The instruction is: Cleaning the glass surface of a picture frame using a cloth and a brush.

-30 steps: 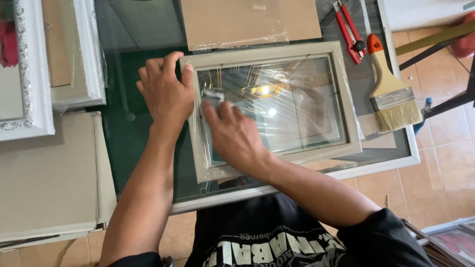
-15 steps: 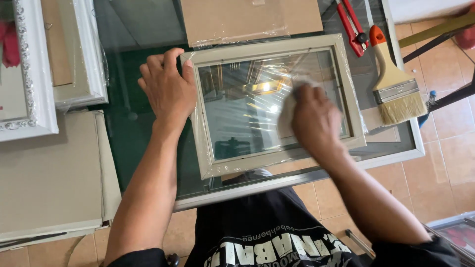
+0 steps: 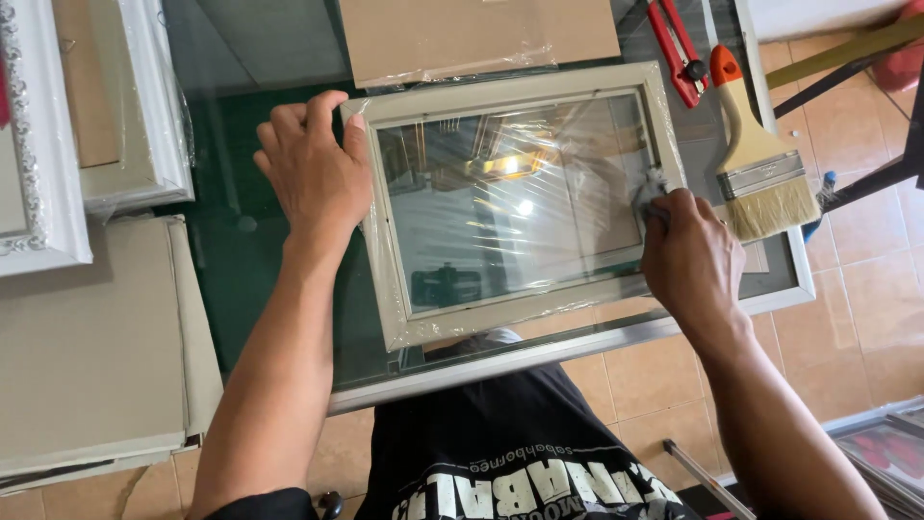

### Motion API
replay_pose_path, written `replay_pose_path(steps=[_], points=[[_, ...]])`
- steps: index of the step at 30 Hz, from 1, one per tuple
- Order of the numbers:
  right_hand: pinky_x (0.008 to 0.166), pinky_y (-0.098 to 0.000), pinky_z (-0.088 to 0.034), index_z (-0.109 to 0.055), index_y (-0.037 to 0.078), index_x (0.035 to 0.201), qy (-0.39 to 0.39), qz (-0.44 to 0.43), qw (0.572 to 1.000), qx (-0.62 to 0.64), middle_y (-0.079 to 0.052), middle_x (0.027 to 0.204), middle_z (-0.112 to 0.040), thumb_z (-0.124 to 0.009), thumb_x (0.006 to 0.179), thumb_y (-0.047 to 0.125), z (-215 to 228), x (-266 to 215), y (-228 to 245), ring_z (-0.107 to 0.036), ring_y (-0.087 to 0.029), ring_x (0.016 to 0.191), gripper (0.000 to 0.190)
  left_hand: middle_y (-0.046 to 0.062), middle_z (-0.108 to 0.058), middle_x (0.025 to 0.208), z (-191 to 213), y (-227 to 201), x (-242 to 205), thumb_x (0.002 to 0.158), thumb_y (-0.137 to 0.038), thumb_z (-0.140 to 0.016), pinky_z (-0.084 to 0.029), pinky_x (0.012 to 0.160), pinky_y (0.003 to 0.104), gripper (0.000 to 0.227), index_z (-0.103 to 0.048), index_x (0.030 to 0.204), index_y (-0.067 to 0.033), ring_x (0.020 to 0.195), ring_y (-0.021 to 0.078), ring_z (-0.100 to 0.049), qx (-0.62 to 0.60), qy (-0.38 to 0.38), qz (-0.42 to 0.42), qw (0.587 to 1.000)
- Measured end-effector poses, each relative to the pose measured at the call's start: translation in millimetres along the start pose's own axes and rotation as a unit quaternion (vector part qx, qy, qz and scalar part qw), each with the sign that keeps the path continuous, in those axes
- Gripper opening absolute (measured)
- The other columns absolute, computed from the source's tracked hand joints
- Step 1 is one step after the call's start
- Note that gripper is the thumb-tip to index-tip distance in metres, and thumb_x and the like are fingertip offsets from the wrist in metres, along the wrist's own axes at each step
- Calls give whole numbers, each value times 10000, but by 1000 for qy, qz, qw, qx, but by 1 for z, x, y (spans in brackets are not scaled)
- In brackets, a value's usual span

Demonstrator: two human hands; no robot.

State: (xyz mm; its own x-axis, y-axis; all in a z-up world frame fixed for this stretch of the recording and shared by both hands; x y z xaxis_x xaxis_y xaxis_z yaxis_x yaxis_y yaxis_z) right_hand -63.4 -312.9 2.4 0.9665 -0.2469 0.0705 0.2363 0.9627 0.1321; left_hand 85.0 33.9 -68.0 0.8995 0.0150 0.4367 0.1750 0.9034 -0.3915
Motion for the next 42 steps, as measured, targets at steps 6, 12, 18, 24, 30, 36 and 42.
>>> replay_pose_path(steps=[6,12,18,24,30,36,42], points=[[499,-369,-543,-656,18,1265,-24,255,965,57,-184,929,-672,-593,963,28,-17,-8,124,-640,-273,667,310,105,-540,1089,1,-1,0,986,-316,-671,-367,817,476,275,-665,1231,-191,952,317,-470,-14,-15,9,1000],[542,-378,-541,-703,66,1119,-30,365,927,81,-166,959,-659,-603,943,69,-46,51,205,-675,-292,716,203,106,-561,1090,6,-2,0,973,-319,-667,-385,802,476,257,-676,1202,-202,951,326,-493,-25,-26,19,999],[576,-463,-528,-719,149,1108,9,422,903,74,-129,925,-628,-611,902,76,-44,85,204,-658,-370,656,244,100,-565,1094,2,2,2,971,-335,-677,-376,818,459,277,-689,1217,-209,963,309,-495,-21,-8,39,999],[627,-405,-590,-717,104,1261,210,539,813,70,-118,1008,-690,-616,874,73,-2,-9,166,-707,-296,758,401,99,-552,1073,0,-1,1,973,-319,-682,-375,797,460,250,-680,1194,-203,941,313,-484,-21,-35,25,999],[423,-360,-491,-755,182,1238,121,471,873,36,-68,831,-605,-606,879,82,-11,32,174,-599,-216,535,401,106,-553,1084,2,-1,1,997,-335,-656,-364,811,459,264,-677,1218,-191,944,307,-474,-18,-26,22,999],[588,-430,-552,-738,128,1147,-15,385,923,19,-149,953,-654,-615,865,90,-50,89,218,-683,-342,751,310,101,-568,1110,5,-1,1,974,-331,-680,-380,825,463,286,-698,1225,-195,974,314,-491,-25,-10,33,999],[454,-377,-551,-721,110,1261,93,326,939,-54,-194,962,-685,-607,942,78,-29,99,185,-667,-292,582,340,94,-548,1093,1,0,2,976,-309,-672,-372,833,456,261,-708,1207,-194,954,309,-465,-26,-10,23,999]])
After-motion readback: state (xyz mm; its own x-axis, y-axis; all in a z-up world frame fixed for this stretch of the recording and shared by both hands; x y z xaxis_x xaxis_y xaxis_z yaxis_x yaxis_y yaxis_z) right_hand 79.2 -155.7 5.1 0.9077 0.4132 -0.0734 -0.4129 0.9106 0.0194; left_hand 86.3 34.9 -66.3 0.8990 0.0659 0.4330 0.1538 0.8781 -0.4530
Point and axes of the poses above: each hand's wrist, its own x-axis towards the middle knuckle, its own z-axis out of the back of the hand, y = z × x, the point moved 1 cm from there along x, towards the middle knuckle
